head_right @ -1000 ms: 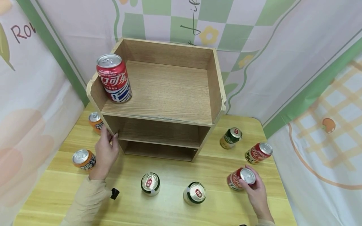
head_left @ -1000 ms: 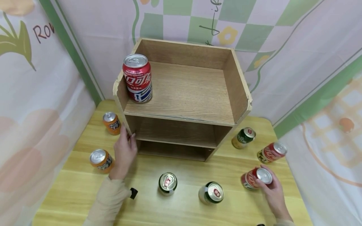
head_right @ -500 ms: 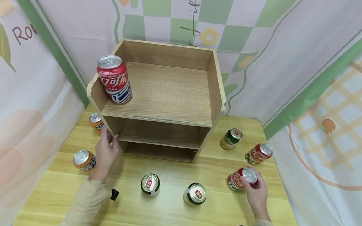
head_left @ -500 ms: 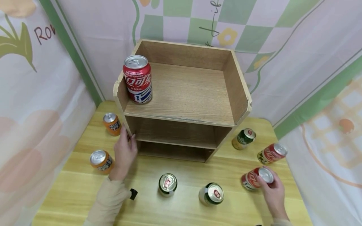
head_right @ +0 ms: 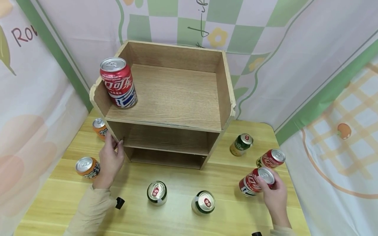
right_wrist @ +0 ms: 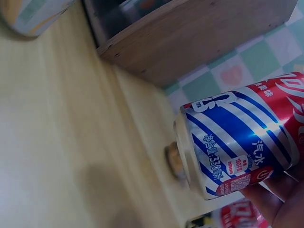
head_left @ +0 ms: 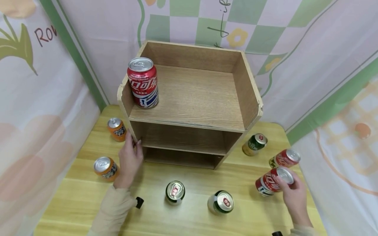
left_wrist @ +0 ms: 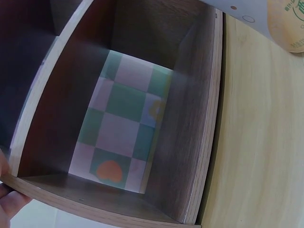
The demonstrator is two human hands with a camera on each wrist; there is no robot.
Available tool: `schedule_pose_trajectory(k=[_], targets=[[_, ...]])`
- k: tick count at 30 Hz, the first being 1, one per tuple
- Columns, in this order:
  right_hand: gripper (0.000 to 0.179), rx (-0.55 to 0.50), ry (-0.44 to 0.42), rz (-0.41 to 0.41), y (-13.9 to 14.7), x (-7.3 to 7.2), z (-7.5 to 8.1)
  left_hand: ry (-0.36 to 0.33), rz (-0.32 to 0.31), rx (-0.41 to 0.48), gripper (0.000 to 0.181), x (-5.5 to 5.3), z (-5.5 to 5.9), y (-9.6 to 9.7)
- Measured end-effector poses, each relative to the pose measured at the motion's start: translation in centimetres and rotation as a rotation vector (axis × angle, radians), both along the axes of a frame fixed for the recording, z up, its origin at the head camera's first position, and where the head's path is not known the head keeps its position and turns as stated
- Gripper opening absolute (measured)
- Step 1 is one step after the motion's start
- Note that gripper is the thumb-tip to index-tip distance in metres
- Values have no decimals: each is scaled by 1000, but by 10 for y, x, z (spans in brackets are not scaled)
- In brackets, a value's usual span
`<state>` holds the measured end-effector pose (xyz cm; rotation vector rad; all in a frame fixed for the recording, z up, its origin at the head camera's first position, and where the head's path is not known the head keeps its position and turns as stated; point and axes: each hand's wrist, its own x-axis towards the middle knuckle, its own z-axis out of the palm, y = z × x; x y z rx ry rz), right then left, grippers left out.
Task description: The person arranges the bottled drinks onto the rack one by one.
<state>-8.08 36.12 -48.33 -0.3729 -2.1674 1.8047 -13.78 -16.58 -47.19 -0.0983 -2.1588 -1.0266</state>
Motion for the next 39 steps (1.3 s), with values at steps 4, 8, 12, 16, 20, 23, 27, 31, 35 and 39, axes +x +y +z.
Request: schedule_pose_trajectory(k=[4,8,12,16,20,23,27,31,35,39], targets=[[41,-13,54,33,-2,-3,27,-8,1,4,50,0,1,0],[41,-19,95,82,-5,-5,55,-12,7,5,48,1,1,1],[42,-24,124,120,-10,-7,80,-16,8,7,47,1,1,1],[39,-10,147,119,-16,-10,102,-18,6,6,47,1,1,1],[39,-1,152,134,-18,-14,120,-13,11,3,47,1,1,1],[38,-25,170,155,-19,-18,132,-14,10,6,48,0,2,2],[38,-21,202,168,-21,-25,146,-24,8,13,49,-1,3,2],[39,8,209,187,-23,-29,159,-33,13,16,49,0,3,2],[40,49,220,175,-25,-32,173,-34,14,14,49,0,3,2],[39,71,253,197,-28,-37,188,-21,11,10,49,-1,1,1]])
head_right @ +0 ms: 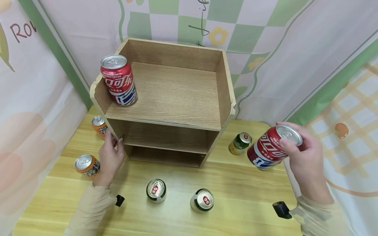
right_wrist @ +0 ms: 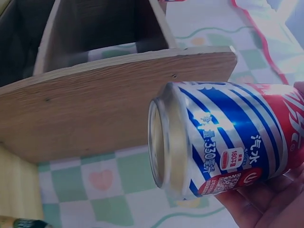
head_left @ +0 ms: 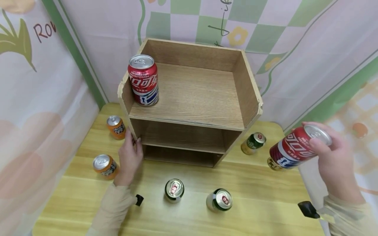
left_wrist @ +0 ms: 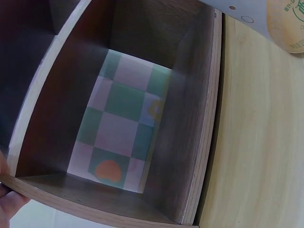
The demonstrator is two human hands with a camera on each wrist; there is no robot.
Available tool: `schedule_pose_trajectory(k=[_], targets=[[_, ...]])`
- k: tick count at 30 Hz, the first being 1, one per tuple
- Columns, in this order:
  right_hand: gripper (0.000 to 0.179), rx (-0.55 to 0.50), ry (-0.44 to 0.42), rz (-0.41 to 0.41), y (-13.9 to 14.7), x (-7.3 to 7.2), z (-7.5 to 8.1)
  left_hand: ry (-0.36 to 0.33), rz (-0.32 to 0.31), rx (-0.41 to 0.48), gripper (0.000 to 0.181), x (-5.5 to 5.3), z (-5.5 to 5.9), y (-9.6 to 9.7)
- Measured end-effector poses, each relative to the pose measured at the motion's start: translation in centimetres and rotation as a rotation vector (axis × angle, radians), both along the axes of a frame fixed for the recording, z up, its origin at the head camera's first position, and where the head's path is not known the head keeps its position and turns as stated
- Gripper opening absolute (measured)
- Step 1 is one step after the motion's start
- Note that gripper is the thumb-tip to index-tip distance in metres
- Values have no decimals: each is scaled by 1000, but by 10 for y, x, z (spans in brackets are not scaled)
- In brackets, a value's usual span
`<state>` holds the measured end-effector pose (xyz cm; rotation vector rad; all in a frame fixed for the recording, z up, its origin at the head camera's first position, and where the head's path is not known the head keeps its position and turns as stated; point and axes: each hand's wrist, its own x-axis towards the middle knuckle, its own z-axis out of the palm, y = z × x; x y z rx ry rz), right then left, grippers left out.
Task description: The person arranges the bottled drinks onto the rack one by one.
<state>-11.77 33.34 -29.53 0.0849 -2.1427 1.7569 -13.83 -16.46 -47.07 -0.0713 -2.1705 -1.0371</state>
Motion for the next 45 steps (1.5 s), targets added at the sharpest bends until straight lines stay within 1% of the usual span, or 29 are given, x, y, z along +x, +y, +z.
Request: schedule_pose_trajectory(k=[3,4,8,11,12,15,17,18,21,24,26,28,29,32,35,39,42,45], targets=[[38,-22,26,35,-2,-5,10,9,1,-4,48,-1,-1,0],[38,-18,32,30,-3,-7,14,11,2,-5,48,-1,-1,0],[39,-49,55,68,-6,-13,30,8,0,-4,47,-1,-1,0],[38,-94,104,171,-6,-19,39,6,-2,1,47,-1,-1,0],[39,-114,119,195,-7,-21,42,6,-2,3,47,-1,-1,0],[37,-174,148,290,-8,-28,50,9,-4,7,47,0,-1,0],[37,-209,151,320,-10,-32,56,11,-4,7,47,0,-1,0],[37,-207,152,317,-11,-34,59,12,-6,8,47,0,-1,0],[36,-214,160,364,-13,-39,67,10,-7,10,47,0,-1,0],[38,-210,166,372,-17,-44,75,6,-9,11,48,1,-1,0],[41,-229,164,400,-21,-47,80,4,-8,10,48,0,-1,0],[43,-232,168,395,-27,-50,86,5,-10,12,48,0,-2,0],[44,-229,169,407,-29,-52,89,5,-10,11,48,0,-2,0],[45,-219,184,387,-42,-56,100,5,-10,15,46,0,-3,-1],[46,-215,182,386,-55,-60,111,6,-7,17,45,1,-3,-2],[44,-242,171,423,-73,-64,123,11,-9,21,44,0,-3,-2],[41,-216,176,443,-91,-67,129,13,-11,16,44,0,-3,-1],[39,-153,181,468,-108,-71,132,17,-17,16,45,-1,-4,-1]])
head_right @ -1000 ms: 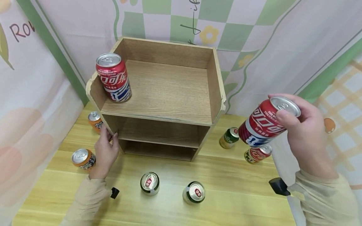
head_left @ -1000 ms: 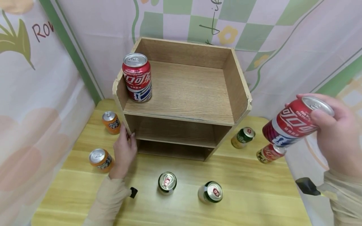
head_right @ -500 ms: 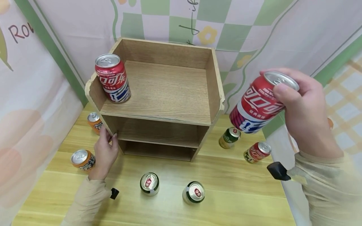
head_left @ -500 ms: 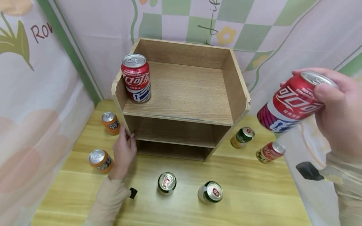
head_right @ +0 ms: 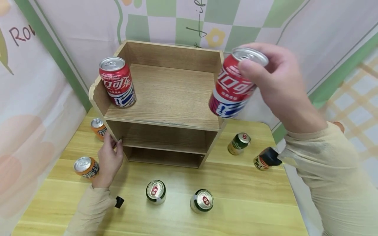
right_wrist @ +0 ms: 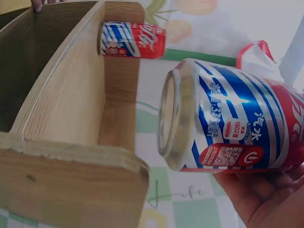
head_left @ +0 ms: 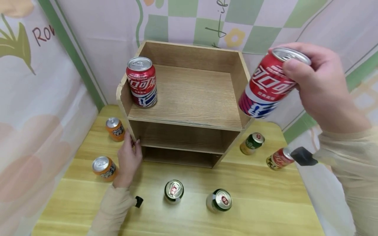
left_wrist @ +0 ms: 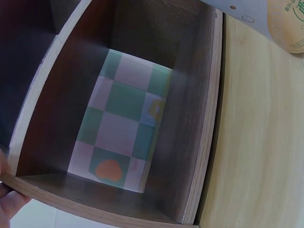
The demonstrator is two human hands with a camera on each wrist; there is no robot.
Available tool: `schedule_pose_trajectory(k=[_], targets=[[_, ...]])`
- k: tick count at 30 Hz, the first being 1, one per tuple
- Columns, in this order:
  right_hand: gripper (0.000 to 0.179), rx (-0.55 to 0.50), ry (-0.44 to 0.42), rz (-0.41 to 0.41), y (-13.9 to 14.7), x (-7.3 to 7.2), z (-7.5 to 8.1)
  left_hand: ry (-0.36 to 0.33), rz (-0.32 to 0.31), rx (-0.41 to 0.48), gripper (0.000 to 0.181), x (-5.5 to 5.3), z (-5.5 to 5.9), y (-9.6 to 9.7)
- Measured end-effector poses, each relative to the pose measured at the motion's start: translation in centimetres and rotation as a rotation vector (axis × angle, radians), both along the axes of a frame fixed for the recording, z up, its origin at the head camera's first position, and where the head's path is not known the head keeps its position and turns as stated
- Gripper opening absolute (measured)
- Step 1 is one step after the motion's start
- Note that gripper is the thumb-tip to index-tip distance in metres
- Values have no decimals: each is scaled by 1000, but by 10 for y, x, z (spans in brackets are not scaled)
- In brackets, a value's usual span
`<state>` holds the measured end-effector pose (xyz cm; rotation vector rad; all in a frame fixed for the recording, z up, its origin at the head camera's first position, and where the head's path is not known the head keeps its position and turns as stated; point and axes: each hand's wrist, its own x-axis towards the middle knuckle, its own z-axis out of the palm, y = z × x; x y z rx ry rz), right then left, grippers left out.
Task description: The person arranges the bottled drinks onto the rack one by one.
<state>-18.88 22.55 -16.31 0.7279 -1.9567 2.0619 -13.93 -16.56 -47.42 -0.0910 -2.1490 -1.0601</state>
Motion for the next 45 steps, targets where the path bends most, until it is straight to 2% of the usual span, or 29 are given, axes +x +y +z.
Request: schedule_pose_trajectory(k=[6,10,14,18,23,26,30,33,45], targets=[[29,172,-30,-23,-28,-6,9,-8,-2,-2,46,1,1,2],[27,231,-39,-18,-41,-6,14,-8,5,-11,45,2,0,3],[27,273,-35,23,-50,-11,17,11,7,-17,46,2,0,4],[27,338,-24,82,-61,-22,14,18,2,-5,49,2,1,4],[31,520,-16,121,-77,-37,9,-4,5,2,49,3,2,4],[34,594,-32,170,-87,-42,6,-8,6,-1,48,3,2,4],[35,630,-35,256,-97,-47,4,5,25,-13,46,4,2,4],[34,640,-41,283,-104,-50,2,17,39,-22,44,4,3,3],[42,762,-73,237,-126,-56,-13,-1,31,-20,43,3,4,3]])
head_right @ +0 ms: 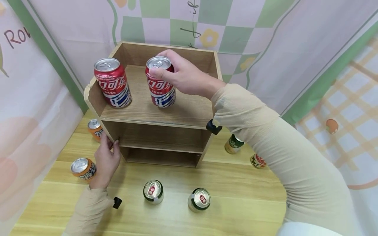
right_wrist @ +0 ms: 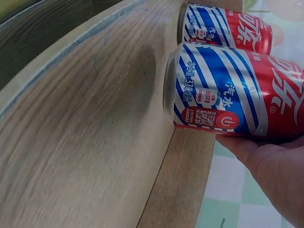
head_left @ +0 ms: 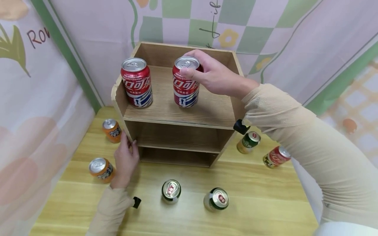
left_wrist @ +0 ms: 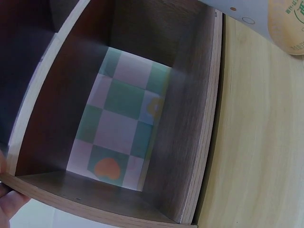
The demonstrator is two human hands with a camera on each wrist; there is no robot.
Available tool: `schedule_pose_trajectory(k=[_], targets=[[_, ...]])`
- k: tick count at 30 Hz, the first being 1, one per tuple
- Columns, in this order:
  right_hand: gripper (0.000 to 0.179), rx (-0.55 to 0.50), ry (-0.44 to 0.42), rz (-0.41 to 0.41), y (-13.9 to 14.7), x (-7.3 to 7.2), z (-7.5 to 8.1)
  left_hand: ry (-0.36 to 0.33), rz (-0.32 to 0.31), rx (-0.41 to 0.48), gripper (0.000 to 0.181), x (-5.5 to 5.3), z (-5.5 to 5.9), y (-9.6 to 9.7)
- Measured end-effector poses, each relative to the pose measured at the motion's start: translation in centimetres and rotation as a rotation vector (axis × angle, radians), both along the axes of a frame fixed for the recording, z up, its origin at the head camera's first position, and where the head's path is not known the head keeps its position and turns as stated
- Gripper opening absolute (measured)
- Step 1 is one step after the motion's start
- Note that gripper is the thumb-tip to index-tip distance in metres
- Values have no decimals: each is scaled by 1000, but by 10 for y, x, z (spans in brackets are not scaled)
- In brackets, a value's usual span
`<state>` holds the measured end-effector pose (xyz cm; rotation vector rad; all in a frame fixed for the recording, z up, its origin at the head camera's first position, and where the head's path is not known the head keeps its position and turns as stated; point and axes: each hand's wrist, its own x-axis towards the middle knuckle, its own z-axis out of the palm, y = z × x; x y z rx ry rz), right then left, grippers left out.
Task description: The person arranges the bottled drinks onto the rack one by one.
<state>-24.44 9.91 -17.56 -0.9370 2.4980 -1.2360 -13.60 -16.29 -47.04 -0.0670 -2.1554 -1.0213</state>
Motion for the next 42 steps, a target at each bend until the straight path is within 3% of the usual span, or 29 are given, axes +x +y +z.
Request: schedule_pose_trajectory(k=[7,18,29,42], targets=[[42,13,6,16,-7,-6,-1,2,3,2,42,0,0,0],[44,15,-27,7,-10,-13,-15,0,11,-2,41,1,-2,-2],[45,55,-21,13,-10,-13,-13,-30,26,8,38,1,-2,0],[49,64,-80,1,-7,-13,-11,-23,22,10,38,1,-1,1]])
